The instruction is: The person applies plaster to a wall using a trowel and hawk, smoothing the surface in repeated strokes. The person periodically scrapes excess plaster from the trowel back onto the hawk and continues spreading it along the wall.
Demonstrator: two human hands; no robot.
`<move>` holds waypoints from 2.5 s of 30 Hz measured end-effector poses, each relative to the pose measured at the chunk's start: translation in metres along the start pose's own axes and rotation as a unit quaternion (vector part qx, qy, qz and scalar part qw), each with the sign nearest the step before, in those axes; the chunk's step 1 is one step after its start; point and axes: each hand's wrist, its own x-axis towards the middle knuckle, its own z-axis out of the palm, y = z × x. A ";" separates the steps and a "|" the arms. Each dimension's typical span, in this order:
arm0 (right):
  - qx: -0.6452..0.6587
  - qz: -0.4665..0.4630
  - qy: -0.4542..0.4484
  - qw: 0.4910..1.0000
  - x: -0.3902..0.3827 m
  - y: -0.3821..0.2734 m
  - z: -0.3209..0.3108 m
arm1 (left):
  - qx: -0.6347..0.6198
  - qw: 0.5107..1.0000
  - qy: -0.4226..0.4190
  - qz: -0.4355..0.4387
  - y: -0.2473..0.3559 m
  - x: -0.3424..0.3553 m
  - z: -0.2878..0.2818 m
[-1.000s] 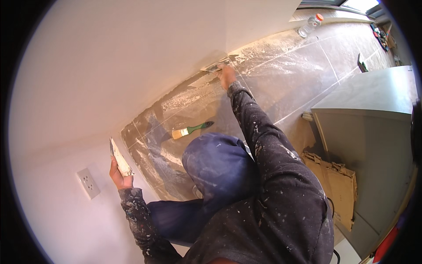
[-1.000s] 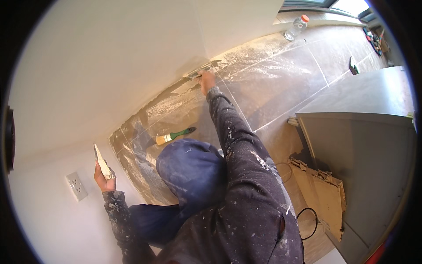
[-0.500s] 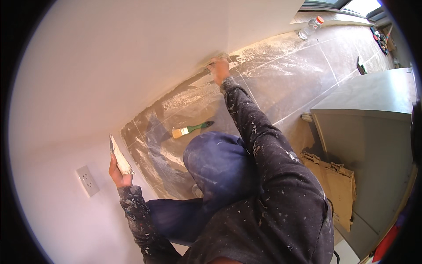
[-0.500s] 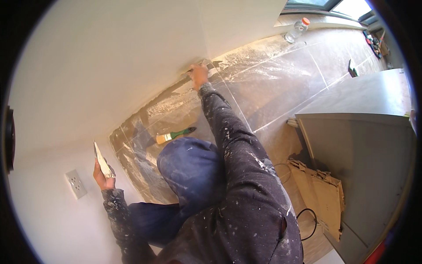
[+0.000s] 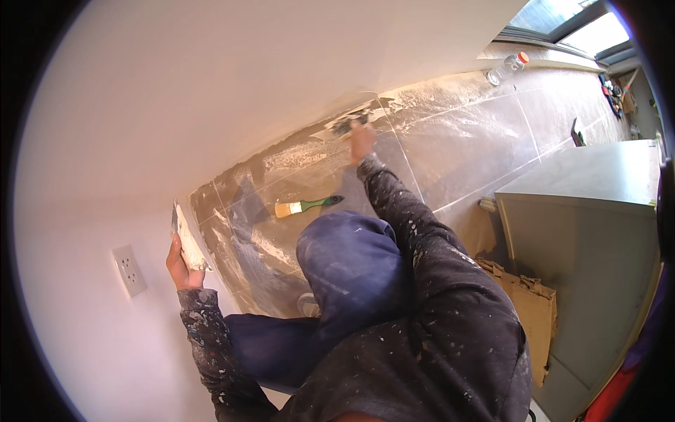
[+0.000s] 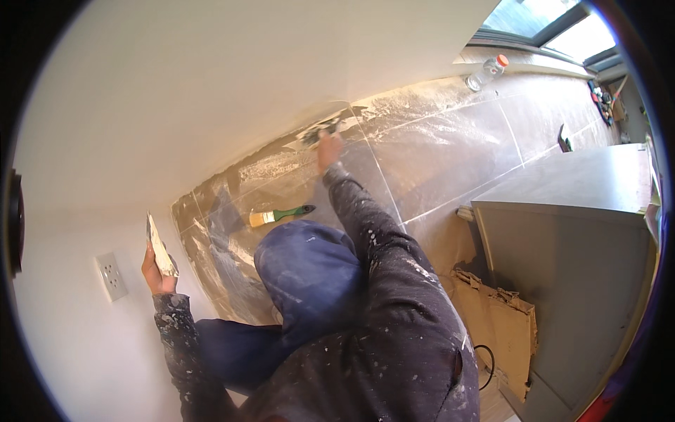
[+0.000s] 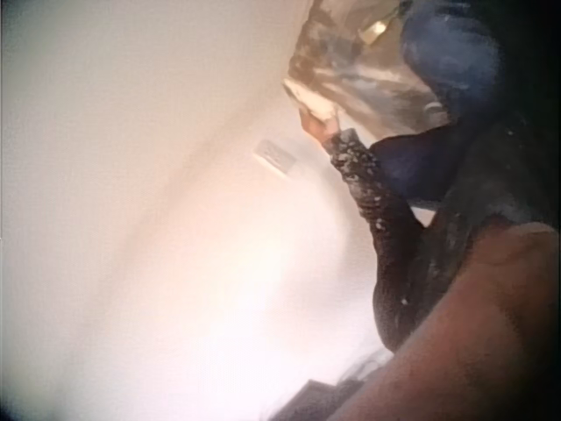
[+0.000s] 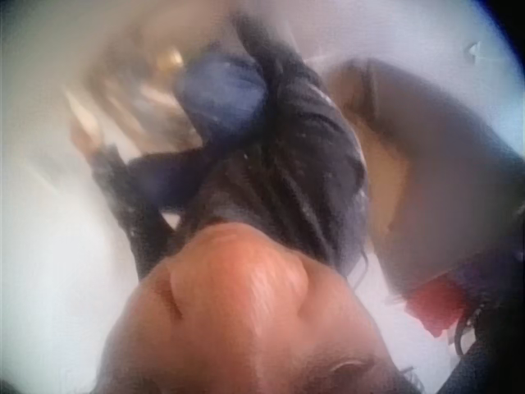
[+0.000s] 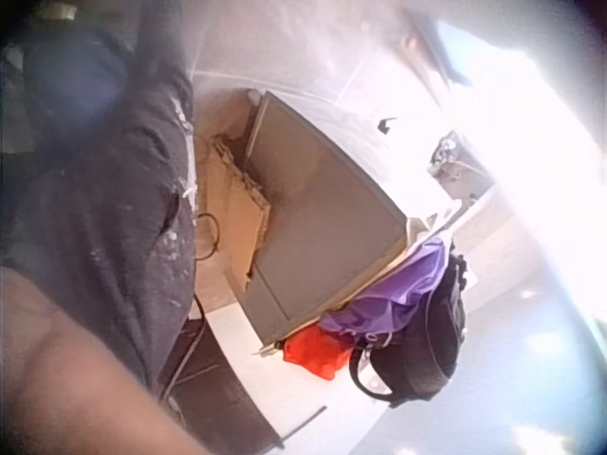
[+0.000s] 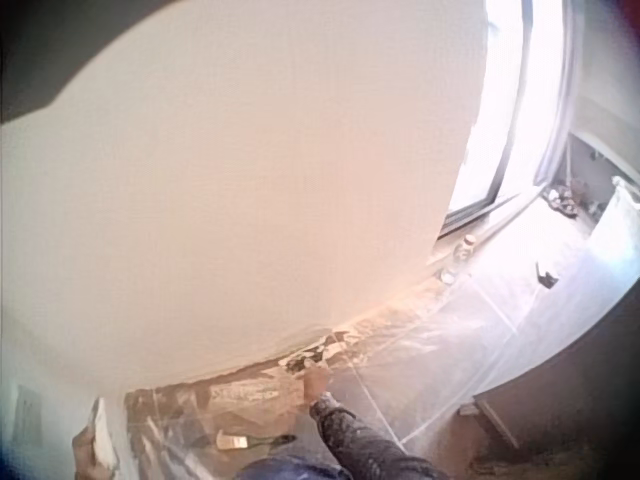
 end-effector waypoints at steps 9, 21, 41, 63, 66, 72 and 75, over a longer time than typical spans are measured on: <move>-0.203 -0.235 -0.051 0.949 0.006 -0.048 0.024 | -0.033 0.999 -0.038 -0.013 0.001 0.001 0.015; 0.154 0.070 -0.084 0.982 -0.006 -0.008 -0.026 | -0.028 0.999 -0.037 -0.012 0.000 0.007 -0.001; -0.442 -0.342 -0.120 0.820 0.067 -0.024 -0.039 | -0.024 0.999 -0.013 -0.028 -0.003 0.011 -0.006; 0.042 -0.024 -0.210 0.976 -0.045 -0.005 0.053 | -0.031 0.998 -0.056 -0.029 0.004 0.004 -0.006; 0.053 -0.015 -0.160 0.985 -0.005 0.009 0.019 | -0.024 0.999 -0.022 -0.020 0.004 0.000 0.009; -0.596 -0.341 -0.061 0.724 0.062 -0.017 -0.038 | -0.028 0.999 0.028 -0.015 -0.002 -0.003 0.032; -0.598 -0.280 -0.083 0.746 0.060 -0.049 -0.024 | -0.029 0.999 -0.028 -0.019 0.001 -0.001 0.023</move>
